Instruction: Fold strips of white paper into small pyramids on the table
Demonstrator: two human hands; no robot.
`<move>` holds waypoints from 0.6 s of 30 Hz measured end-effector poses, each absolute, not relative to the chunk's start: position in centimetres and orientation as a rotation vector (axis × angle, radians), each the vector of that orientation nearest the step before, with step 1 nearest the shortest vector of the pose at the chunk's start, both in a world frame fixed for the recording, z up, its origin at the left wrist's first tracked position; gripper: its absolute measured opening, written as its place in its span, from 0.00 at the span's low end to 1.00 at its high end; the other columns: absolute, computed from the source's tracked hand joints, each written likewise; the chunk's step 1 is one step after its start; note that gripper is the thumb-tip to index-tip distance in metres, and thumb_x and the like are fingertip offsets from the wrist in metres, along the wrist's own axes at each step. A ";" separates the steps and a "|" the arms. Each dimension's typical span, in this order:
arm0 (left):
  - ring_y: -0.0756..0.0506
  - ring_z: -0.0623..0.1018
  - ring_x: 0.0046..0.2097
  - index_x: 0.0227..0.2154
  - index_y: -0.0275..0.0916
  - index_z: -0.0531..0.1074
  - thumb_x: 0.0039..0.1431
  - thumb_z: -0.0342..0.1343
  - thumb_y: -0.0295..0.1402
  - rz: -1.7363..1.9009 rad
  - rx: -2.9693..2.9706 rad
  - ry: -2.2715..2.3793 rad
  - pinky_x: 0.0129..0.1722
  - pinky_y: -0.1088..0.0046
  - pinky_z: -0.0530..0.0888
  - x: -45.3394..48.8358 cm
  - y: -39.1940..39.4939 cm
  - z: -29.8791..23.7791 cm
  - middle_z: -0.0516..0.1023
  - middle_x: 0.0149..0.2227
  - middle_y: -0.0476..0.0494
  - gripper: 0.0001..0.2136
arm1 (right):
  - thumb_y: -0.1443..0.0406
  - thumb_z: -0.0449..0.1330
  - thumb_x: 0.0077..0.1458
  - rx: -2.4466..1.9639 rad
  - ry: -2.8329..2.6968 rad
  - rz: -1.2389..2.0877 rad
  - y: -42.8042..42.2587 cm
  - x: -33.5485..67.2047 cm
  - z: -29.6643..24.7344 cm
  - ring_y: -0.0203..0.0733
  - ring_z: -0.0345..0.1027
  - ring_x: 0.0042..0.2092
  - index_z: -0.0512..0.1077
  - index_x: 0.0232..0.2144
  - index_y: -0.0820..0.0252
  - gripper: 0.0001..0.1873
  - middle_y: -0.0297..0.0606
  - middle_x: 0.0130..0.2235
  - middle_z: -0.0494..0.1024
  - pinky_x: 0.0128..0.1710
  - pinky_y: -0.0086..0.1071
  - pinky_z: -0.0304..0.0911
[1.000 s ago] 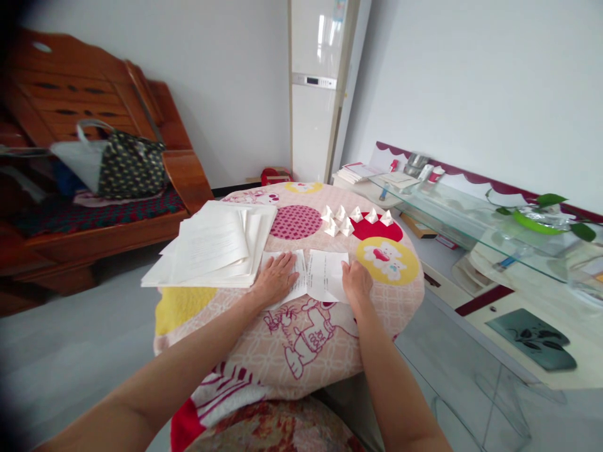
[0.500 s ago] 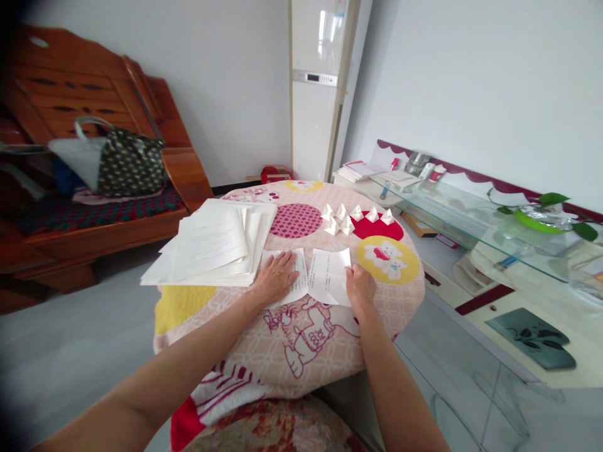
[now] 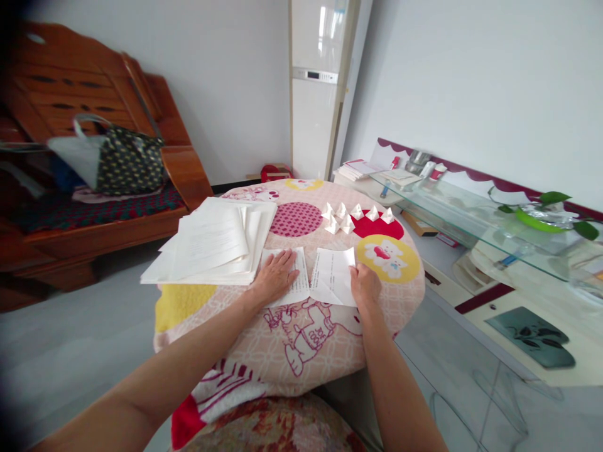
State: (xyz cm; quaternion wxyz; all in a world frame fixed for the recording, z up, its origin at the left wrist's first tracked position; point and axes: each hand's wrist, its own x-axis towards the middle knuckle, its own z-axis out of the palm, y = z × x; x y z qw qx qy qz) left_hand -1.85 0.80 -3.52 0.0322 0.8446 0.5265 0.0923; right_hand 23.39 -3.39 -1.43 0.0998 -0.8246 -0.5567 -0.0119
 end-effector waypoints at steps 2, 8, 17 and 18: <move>0.36 0.59 0.73 0.70 0.33 0.58 0.73 0.42 0.38 0.275 2.595 1.620 0.72 0.50 0.57 -1.8 0.7 -3.4 0.59 0.72 0.32 0.27 | 0.59 0.52 0.70 -2.436 -1.636 -0.022 -3.4 23.4 -1.4 0.48 0.75 0.44 0.81 0.42 0.65 0.20 0.50 0.43 0.84 0.37 0.33 0.57; 0.37 0.58 0.74 0.71 0.31 0.57 0.74 0.41 0.39 0.242 2.586 1.630 0.73 0.51 0.55 -1.8 0.6 -3.2 0.58 0.73 0.33 0.27 | 0.59 0.52 0.70 -2.431 -1.619 -0.025 -3.4 23.6 -1.5 0.49 0.75 0.43 0.81 0.41 0.65 0.20 0.50 0.42 0.84 0.36 0.34 0.56; 0.36 0.59 0.73 0.70 0.31 0.58 0.73 0.43 0.38 0.289 2.598 1.615 0.72 0.49 0.57 -1.8 0.7 -3.4 0.59 0.72 0.31 0.27 | 0.59 0.54 0.65 -2.334 -1.488 -0.034 -3.5 25.1 -2.2 0.46 0.69 0.36 0.78 0.31 0.62 0.18 0.49 0.35 0.82 0.32 0.35 0.50; 0.35 0.59 0.73 0.70 0.31 0.58 0.73 0.43 0.38 0.293 2.597 1.610 0.72 0.49 0.57 -1.8 0.7 -3.4 0.59 0.72 0.31 0.27 | 0.59 0.54 0.63 -2.296 -1.457 -0.030 -3.5 25.4 -2.3 0.46 0.67 0.34 0.76 0.27 0.62 0.18 0.48 0.33 0.81 0.32 0.35 0.49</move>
